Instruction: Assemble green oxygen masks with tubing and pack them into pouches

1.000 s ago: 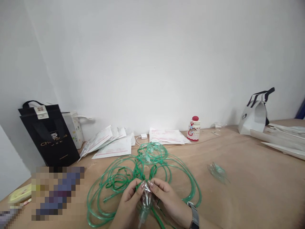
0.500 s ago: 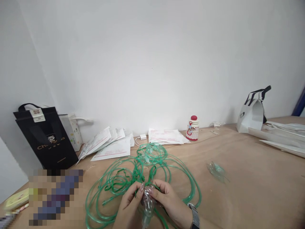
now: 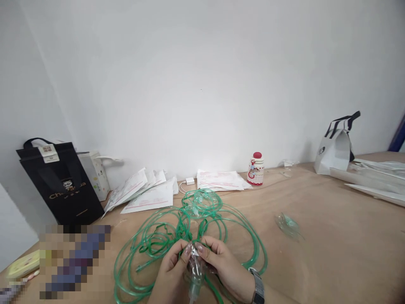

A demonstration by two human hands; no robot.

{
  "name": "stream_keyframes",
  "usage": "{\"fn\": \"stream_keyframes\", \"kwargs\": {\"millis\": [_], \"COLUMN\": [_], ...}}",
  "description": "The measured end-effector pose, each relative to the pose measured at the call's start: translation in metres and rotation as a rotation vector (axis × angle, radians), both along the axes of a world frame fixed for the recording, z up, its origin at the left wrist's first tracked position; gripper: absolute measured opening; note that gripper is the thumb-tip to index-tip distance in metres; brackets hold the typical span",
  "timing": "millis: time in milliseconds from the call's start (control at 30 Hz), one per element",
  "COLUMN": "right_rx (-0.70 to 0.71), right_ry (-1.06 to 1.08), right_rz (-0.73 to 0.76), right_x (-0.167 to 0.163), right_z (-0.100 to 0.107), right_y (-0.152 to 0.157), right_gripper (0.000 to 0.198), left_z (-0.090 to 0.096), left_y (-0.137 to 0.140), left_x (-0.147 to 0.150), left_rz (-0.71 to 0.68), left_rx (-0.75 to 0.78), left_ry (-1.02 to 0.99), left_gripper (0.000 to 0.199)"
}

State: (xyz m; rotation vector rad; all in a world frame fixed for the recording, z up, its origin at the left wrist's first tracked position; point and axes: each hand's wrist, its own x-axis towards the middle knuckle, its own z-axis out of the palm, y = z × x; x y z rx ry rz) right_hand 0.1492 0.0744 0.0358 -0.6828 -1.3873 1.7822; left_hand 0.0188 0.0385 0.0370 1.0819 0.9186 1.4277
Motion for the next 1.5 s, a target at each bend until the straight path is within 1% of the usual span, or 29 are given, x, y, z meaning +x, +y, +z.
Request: {"fn": "stream_keyframes", "kwargs": {"millis": [100, 200, 333, 367, 433, 533, 667, 767, 900, 1067, 1200, 1267, 1400, 1500], "right_rx": [0.028, 0.133, 0.358, 0.392, 0.413, 0.382, 0.292, 0.238, 0.185, 0.126, 0.011, -0.015, -0.029, 0.024], "right_ry": [-0.031, -0.138, -0.250, -0.271, -0.307, -0.319, -0.245, -0.162, -0.073, -0.082, -0.010, 0.034, 0.054, 0.027], "right_rz": [0.062, 0.102, 0.031, 0.022, 0.030, 0.060, 0.108, 0.120, 0.088, 0.076, 0.115, 0.138, 0.109, 0.079], "right_x": [0.001, 0.004, 0.007, 0.007, 0.007, 0.008, 0.009, 0.008, 0.004, 0.004, 0.002, 0.000, 0.000, 0.002], "right_z": [-0.001, 0.005, 0.014, 0.014, 0.012, 0.007, 0.004, 0.006, 0.008, 0.008, 0.005, 0.005, 0.006, 0.006], "right_y": [0.001, -0.001, -0.004, -0.004, -0.003, 0.001, 0.004, 0.003, 0.002, 0.004, 0.005, 0.005, 0.005, 0.006], "right_gripper": [0.041, 0.038, 0.032, 0.030, 0.027, 0.026, 0.030, 0.032, 0.034, 0.038, 0.037, 0.035, 0.035, 0.038], "left_z": [-0.004, -0.008, -0.014, -0.016, -0.019, -0.024, -0.027, -0.026, -0.025, -0.022, -0.015, -0.010, -0.004, 0.000], "left_y": [0.000, -0.001, 0.002, 0.004, 0.006, 0.007, 0.006, 0.005, 0.007, 0.008, 0.006, 0.004, 0.001, 0.000], "left_x": [-0.001, 0.000, 0.001, 0.001, 0.000, -0.001, 0.000, 0.004, 0.011, 0.014, 0.007, 0.002, -0.002, -0.002], "left_rz": [-0.012, -0.003, 0.034, 0.045, 0.064, 0.090, 0.099, 0.063, -0.014, -0.084, -0.075, -0.073, -0.080, -0.075], "left_rx": [0.004, 0.005, 0.028, 0.032, 0.030, 0.017, -0.002, -0.024, -0.074, -0.093, -0.062, -0.042, -0.001, 0.019], "left_ry": [0.017, 0.015, 0.060, 0.070, 0.082, 0.093, 0.059, -0.010, -0.140, -0.216, -0.204, -0.176, -0.112, -0.075], "left_gripper": [0.028, 0.028, 0.030, 0.030, 0.029, 0.026, 0.024, 0.027, 0.038, 0.039, 0.032, 0.029, 0.027, 0.028]}}
